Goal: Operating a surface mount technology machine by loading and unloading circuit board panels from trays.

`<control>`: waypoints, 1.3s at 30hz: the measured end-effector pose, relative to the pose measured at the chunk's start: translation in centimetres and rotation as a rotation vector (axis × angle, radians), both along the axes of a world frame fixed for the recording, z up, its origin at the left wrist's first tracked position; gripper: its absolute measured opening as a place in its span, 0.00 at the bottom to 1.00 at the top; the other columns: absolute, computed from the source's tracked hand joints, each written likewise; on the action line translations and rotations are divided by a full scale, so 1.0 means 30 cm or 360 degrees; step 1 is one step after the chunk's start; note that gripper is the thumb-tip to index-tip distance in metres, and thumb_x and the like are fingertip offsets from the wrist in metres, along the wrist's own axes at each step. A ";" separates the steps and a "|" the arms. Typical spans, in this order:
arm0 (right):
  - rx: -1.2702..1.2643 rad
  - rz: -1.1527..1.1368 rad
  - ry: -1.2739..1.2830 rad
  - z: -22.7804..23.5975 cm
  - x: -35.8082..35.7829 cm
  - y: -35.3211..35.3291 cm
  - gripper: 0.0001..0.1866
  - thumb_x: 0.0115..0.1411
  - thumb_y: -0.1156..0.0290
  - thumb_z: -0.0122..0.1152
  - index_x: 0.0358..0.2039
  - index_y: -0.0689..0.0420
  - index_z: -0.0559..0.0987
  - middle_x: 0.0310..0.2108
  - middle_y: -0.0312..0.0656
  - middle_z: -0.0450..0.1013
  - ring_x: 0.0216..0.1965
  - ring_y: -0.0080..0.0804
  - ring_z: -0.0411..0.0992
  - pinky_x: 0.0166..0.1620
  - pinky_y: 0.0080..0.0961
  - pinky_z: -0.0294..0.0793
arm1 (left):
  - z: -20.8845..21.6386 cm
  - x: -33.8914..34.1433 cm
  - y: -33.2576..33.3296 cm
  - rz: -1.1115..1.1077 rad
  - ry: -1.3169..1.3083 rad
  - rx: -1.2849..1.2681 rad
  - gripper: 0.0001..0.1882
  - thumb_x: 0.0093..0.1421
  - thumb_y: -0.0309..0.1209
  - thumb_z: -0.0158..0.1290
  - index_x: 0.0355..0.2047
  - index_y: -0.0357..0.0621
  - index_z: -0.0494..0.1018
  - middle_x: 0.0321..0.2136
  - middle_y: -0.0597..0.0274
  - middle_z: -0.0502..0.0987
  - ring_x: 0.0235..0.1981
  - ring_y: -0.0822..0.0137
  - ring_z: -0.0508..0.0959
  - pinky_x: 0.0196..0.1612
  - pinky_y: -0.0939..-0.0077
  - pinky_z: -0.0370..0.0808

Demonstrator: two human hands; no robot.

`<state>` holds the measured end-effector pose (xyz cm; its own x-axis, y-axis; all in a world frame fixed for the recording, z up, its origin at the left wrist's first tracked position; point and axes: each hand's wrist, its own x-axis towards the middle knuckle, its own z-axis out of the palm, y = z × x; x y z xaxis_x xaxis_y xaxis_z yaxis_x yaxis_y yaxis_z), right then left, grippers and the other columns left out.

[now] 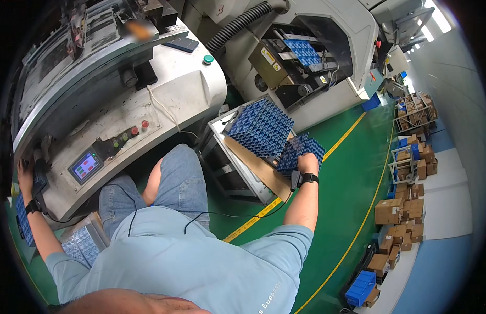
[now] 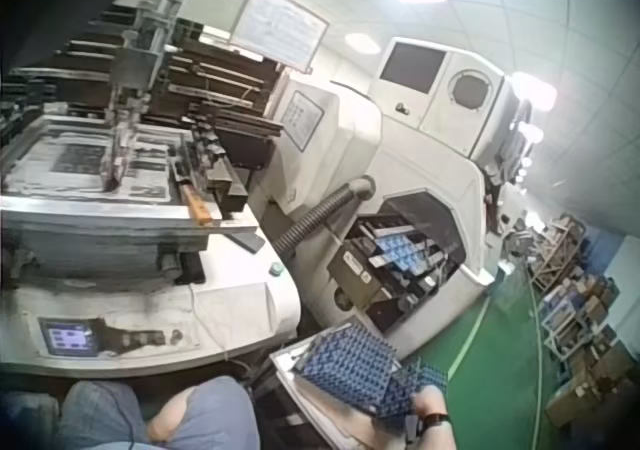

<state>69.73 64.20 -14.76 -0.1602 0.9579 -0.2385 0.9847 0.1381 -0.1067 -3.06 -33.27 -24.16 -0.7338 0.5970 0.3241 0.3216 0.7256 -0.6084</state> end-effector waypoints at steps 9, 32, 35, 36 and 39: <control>0.0248 0.0154 0.0044 -0.031 0.022 -0.014 0.11 0.57 0.68 0.59 0.30 0.61 0.84 0.20 0.45 0.79 0.23 0.37 0.80 0.32 0.34 0.78 | 0.000 -0.001 0.000 -0.0029 0.0027 -0.0048 0.33 0.62 0.22 0.47 0.64 0.72 0.69 0.62 0.42 0.67 0.63 0.43 0.68 0.58 0.56 0.75; 0.0518 0.0022 -0.0072 0.065 -0.051 -0.133 0.14 0.58 0.60 0.65 0.39 0.54 0.86 0.42 0.51 0.81 0.46 0.50 0.79 0.51 0.41 0.77 | 0.069 0.092 0.101 0.0234 -0.0158 0.0031 0.25 0.68 0.31 0.47 0.64 0.70 0.69 0.65 0.44 0.64 0.64 0.43 0.67 0.60 0.57 0.72; 0.0539 0.0315 0.0209 0.127 -0.135 -0.188 0.14 0.60 0.60 0.62 0.37 0.58 0.85 0.40 0.53 0.80 0.43 0.51 0.79 0.49 0.40 0.77 | 0.130 0.144 0.194 0.0187 -0.0268 0.0571 0.25 0.65 0.36 0.53 0.64 0.56 0.68 0.61 0.43 0.68 0.61 0.42 0.70 0.59 0.57 0.72; 0.0492 0.0461 0.0325 0.161 -0.184 -0.226 0.14 0.61 0.61 0.61 0.36 0.59 0.84 0.39 0.54 0.80 0.41 0.51 0.79 0.47 0.40 0.77 | 0.164 0.174 0.239 0.0241 -0.0349 0.0981 0.28 0.63 0.39 0.56 0.63 0.49 0.69 0.58 0.42 0.71 0.58 0.43 0.72 0.58 0.58 0.73; 0.0457 0.0886 0.0776 0.295 -0.387 -0.438 0.17 0.60 0.71 0.63 0.50 0.60 0.77 0.25 0.46 0.73 0.27 0.36 0.73 0.36 0.32 0.75 | 0.275 0.327 0.358 0.0212 -0.0277 0.1239 0.30 0.58 0.46 0.61 0.56 0.41 0.73 0.54 0.44 0.75 0.55 0.44 0.74 0.58 0.57 0.71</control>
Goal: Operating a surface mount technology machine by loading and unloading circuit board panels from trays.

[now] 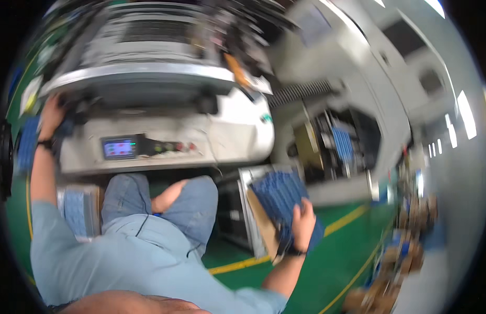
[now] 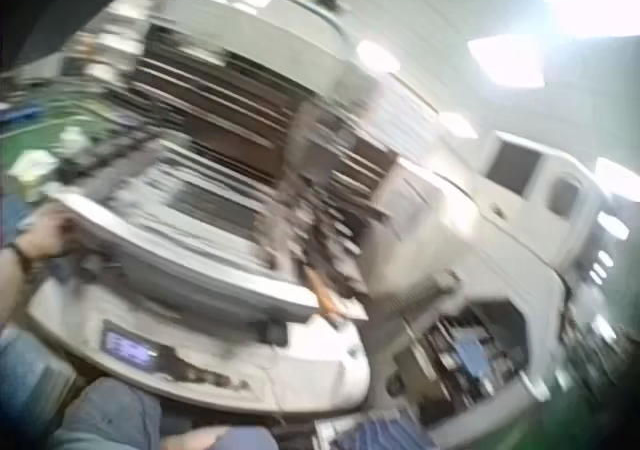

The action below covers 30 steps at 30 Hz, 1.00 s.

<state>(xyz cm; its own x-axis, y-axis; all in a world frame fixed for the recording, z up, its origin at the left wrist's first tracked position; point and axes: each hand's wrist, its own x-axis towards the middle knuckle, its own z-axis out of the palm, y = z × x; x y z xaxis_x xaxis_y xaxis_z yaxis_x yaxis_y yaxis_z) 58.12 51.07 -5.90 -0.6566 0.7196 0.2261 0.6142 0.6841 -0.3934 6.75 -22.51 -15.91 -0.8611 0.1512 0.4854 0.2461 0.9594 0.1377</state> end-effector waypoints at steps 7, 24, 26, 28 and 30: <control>0.0941 0.1679 0.0721 0.253 -0.392 -0.696 0.19 0.59 0.75 0.60 0.52 0.58 0.75 0.26 0.42 0.72 0.26 0.38 0.71 0.31 0.34 0.71 | 0.168 0.162 0.167 0.0282 -0.0069 0.0214 0.36 0.49 0.53 0.66 0.55 0.51 0.74 0.52 0.50 0.75 0.53 0.46 0.74 0.56 0.55 0.72; 0.0971 0.2677 0.0734 0.330 -0.400 -0.970 0.17 0.55 0.71 0.56 0.46 0.61 0.74 0.35 0.49 0.71 0.32 0.48 0.71 0.35 0.46 0.74 | 0.218 0.204 0.170 0.0447 -0.0264 0.0215 0.38 0.52 0.61 0.60 0.59 0.59 0.72 0.58 0.50 0.70 0.60 0.44 0.68 0.61 0.49 0.65; 0.0982 0.2707 0.0806 0.328 -0.408 -0.965 0.17 0.55 0.71 0.56 0.46 0.61 0.74 0.35 0.48 0.72 0.32 0.48 0.71 0.35 0.46 0.74 | 0.217 0.208 0.171 0.0459 -0.0288 0.0212 0.37 0.52 0.60 0.60 0.59 0.59 0.72 0.58 0.51 0.70 0.60 0.44 0.67 0.61 0.49 0.65; 0.0993 0.2739 0.0846 0.322 -0.414 -0.967 0.17 0.55 0.71 0.57 0.46 0.61 0.74 0.35 0.48 0.72 0.32 0.48 0.71 0.35 0.46 0.74 | 0.221 0.212 0.171 0.0454 -0.0284 0.0219 0.37 0.52 0.60 0.60 0.59 0.59 0.72 0.58 0.51 0.70 0.61 0.44 0.67 0.61 0.49 0.65; 0.0990 0.2763 0.0875 0.316 -0.417 -0.969 0.18 0.55 0.71 0.57 0.46 0.61 0.74 0.35 0.48 0.72 0.32 0.48 0.71 0.36 0.46 0.74 | 0.226 0.215 0.176 0.0455 -0.0303 0.0244 0.37 0.52 0.60 0.60 0.59 0.60 0.72 0.58 0.51 0.70 0.61 0.44 0.66 0.61 0.49 0.65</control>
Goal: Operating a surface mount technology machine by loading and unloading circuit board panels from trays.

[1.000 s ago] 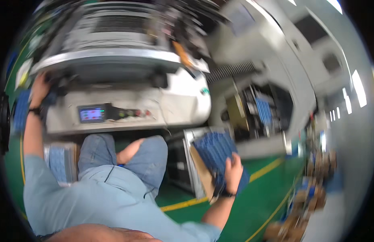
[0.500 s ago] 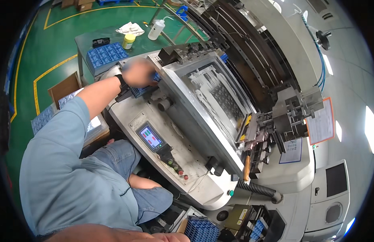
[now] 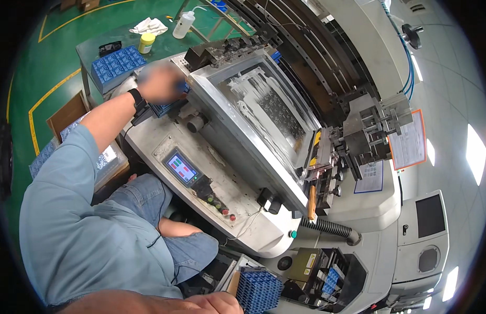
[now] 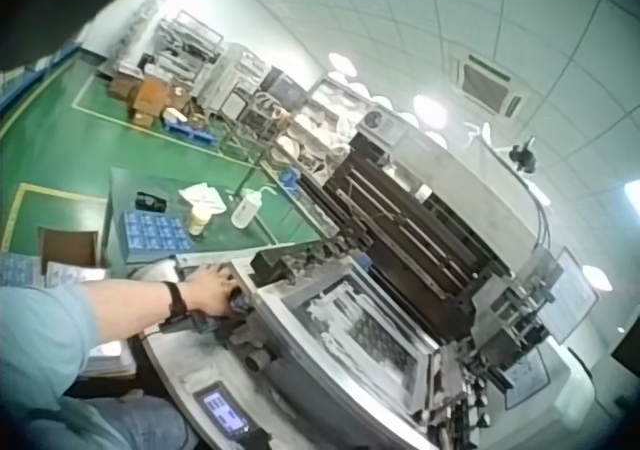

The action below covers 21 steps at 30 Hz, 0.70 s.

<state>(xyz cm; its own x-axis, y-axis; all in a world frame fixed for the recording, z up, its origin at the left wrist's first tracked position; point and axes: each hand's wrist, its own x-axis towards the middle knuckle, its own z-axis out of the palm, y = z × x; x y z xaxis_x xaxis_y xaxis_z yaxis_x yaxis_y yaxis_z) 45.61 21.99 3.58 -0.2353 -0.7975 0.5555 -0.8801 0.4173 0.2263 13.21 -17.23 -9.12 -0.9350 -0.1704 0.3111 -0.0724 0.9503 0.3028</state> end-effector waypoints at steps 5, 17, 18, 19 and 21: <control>-0.0019 0.0105 0.0020 -0.039 -0.010 -0.022 0.18 0.54 0.71 0.57 0.46 0.61 0.74 0.35 0.48 0.72 0.32 0.48 0.71 0.36 0.46 0.73 | 0.009 -0.001 -0.010 -0.0038 -0.0144 0.0019 0.41 0.54 0.64 0.57 0.64 0.60 0.67 0.61 0.48 0.67 0.64 0.41 0.64 0.64 0.48 0.61; -0.0026 0.0310 0.0125 -0.074 -0.095 -0.091 0.18 0.54 0.71 0.58 0.46 0.61 0.75 0.36 0.47 0.72 0.33 0.47 0.71 0.38 0.46 0.73 | -0.010 -0.001 -0.029 0.0033 -0.0089 0.0011 0.42 0.52 0.66 0.56 0.62 0.58 0.70 0.63 0.48 0.65 0.65 0.40 0.63 0.65 0.49 0.60; -0.0019 0.0315 0.0129 -0.076 -0.098 -0.092 0.18 0.54 0.71 0.58 0.46 0.61 0.75 0.36 0.47 0.72 0.33 0.47 0.71 0.38 0.46 0.73 | -0.009 0.000 -0.029 0.0037 -0.0092 0.0014 0.42 0.52 0.66 0.56 0.62 0.58 0.70 0.64 0.48 0.65 0.65 0.40 0.62 0.65 0.49 0.60; -0.0019 0.0324 0.0130 -0.081 -0.095 -0.094 0.18 0.54 0.71 0.58 0.46 0.61 0.75 0.36 0.47 0.73 0.33 0.47 0.71 0.38 0.46 0.73 | -0.008 0.001 -0.025 0.0028 -0.0099 0.0019 0.42 0.52 0.66 0.56 0.62 0.58 0.70 0.64 0.49 0.64 0.65 0.41 0.62 0.65 0.49 0.60; -0.0008 0.0324 0.0130 -0.087 -0.097 -0.095 0.18 0.54 0.71 0.58 0.46 0.60 0.75 0.36 0.47 0.73 0.34 0.47 0.71 0.38 0.46 0.73 | 0.002 0.001 -0.010 0.0000 -0.0100 0.0024 0.42 0.53 0.66 0.56 0.63 0.58 0.70 0.65 0.49 0.64 0.65 0.41 0.62 0.65 0.49 0.60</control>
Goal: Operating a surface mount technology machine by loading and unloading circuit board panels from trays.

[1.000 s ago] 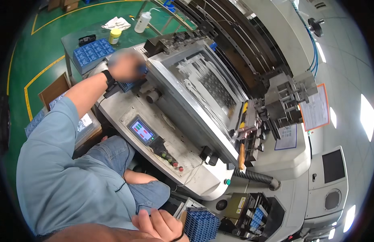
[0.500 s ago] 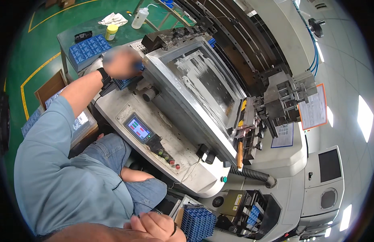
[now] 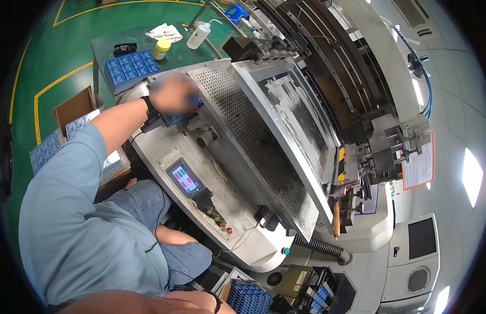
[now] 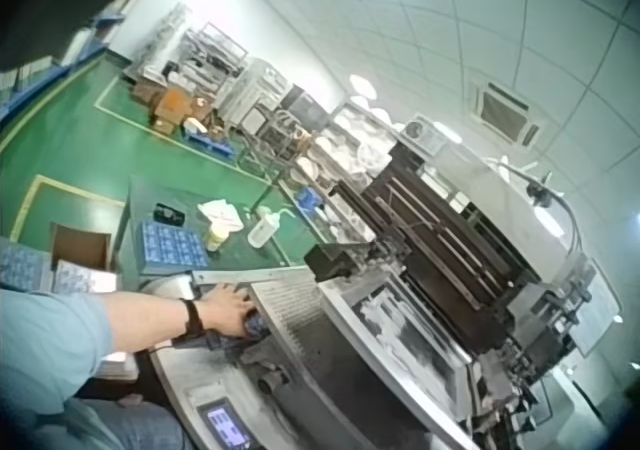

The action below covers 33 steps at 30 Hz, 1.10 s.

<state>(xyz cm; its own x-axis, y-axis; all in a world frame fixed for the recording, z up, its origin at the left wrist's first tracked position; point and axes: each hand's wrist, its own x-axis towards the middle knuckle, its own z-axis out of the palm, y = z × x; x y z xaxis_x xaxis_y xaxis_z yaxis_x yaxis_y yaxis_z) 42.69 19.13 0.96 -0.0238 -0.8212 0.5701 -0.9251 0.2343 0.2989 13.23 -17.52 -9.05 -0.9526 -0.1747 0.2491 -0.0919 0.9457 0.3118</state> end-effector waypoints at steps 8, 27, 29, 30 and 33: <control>-0.0013 0.0012 -0.0003 -0.012 -0.017 -0.006 0.19 0.54 0.70 0.59 0.46 0.60 0.75 0.36 0.47 0.73 0.34 0.46 0.72 0.39 0.46 0.72 | 0.000 0.004 -0.009 -0.0007 -0.0052 -0.0007 0.44 0.53 0.66 0.57 0.64 0.56 0.67 0.64 0.46 0.64 0.67 0.38 0.60 0.67 0.47 0.59; -0.0005 0.0026 0.0001 -0.050 -0.009 -0.008 0.19 0.53 0.70 0.60 0.47 0.60 0.75 0.37 0.46 0.74 0.36 0.45 0.72 0.41 0.46 0.71 | -0.032 -0.013 -0.008 0.0005 -0.0122 0.0012 0.44 0.54 0.66 0.55 0.66 0.59 0.66 0.66 0.48 0.62 0.68 0.38 0.59 0.68 0.49 0.57; -0.0005 0.0026 0.0005 -0.061 -0.009 -0.010 0.19 0.53 0.70 0.60 0.47 0.60 0.76 0.37 0.46 0.74 0.36 0.45 0.72 0.41 0.46 0.71 | -0.037 -0.013 -0.007 -0.0009 -0.0123 0.0014 0.44 0.54 0.66 0.55 0.66 0.59 0.66 0.66 0.48 0.62 0.68 0.38 0.59 0.68 0.49 0.57; -0.0006 0.0021 0.0002 -0.060 -0.008 -0.011 0.19 0.53 0.70 0.61 0.47 0.59 0.76 0.37 0.46 0.74 0.36 0.45 0.72 0.42 0.46 0.71 | -0.036 -0.011 -0.007 -0.0008 -0.0112 0.0012 0.44 0.54 0.66 0.55 0.66 0.59 0.66 0.66 0.48 0.62 0.68 0.38 0.59 0.68 0.49 0.57; -0.0011 0.0025 0.0006 -0.070 -0.011 -0.013 0.19 0.53 0.70 0.61 0.47 0.59 0.76 0.37 0.46 0.74 0.36 0.45 0.72 0.42 0.46 0.71 | -0.048 -0.012 -0.011 -0.0002 -0.0099 0.0007 0.43 0.54 0.66 0.55 0.66 0.59 0.66 0.66 0.48 0.62 0.68 0.38 0.59 0.68 0.49 0.57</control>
